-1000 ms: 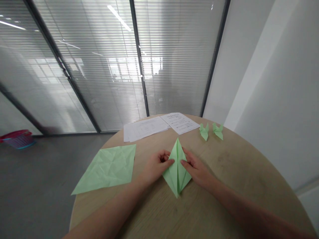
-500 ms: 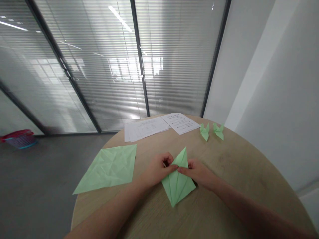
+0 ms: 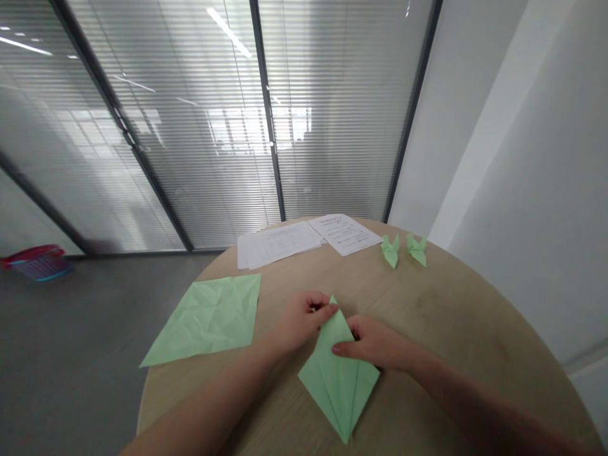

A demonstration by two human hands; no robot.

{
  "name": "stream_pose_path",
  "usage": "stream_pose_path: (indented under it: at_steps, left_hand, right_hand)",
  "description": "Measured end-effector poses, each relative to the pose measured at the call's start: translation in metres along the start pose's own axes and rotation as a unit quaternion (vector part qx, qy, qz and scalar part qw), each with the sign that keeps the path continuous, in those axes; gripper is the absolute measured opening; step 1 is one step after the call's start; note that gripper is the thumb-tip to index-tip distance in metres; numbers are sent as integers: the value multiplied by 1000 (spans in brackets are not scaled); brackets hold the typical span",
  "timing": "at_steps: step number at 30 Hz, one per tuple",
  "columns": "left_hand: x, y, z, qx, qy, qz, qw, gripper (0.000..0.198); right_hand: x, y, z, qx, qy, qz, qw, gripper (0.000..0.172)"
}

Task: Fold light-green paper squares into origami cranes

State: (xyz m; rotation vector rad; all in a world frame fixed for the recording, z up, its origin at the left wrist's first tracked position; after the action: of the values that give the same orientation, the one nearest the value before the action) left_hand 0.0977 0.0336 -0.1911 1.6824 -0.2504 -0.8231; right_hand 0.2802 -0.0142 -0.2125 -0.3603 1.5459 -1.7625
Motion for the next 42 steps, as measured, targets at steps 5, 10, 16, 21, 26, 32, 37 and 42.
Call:
stream_pose_path:
  at_steps: [5, 10, 16, 21, 26, 32, 37, 42]
  left_hand:
    - [-2, 0, -3, -20, 36, 72, 997, 29]
    - [-6, 4, -3, -6, 79, 70, 994, 31]
    - [-8, 3, -1, -11, 69, 115, 991, 45]
    - [-3, -3, 0, -75, -83, 37, 993, 38]
    - [-4, -5, -2, -87, -26, -60, 994, 28]
    - [-9, -2, -2, -59, 69, -7, 996, 28]
    - [-8, -2, -1, -63, 69, 47, 994, 31]
    - [-5, -6, -1, -81, 39, 54, 994, 31]
  right_hand:
    - [2, -5, 4, -22, -29, 57, 998, 12]
    - [-2, -5, 4, -30, -22, 47, 998, 11]
    - [-7, 11, -4, -21, 59, -99, 993, 27]
    - [-10, 19, -8, -30, 100, -142, 984, 38]
    - [-6, 13, -9, -37, 110, -92, 989, 31]
    - [-5, 9, -9, -1, 161, -81, 984, 30]
    - [-12, 12, -9, -13, 220, -79, 972, 30]
    - [-16, 17, -10, -40, 232, -37, 971, 30]
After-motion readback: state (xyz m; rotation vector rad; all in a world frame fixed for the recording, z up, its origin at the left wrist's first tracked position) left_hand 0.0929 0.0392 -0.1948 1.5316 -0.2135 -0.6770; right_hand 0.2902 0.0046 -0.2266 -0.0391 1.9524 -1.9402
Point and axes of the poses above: each hand's wrist, its own z-axis away from the middle knuckle, its own x-axis out of the palm, y = z × x, the point moved 1 cm from there along -z, towards the middle knuckle, and after that the axes turned 10 degrees about -y, right-handed, at the moved point
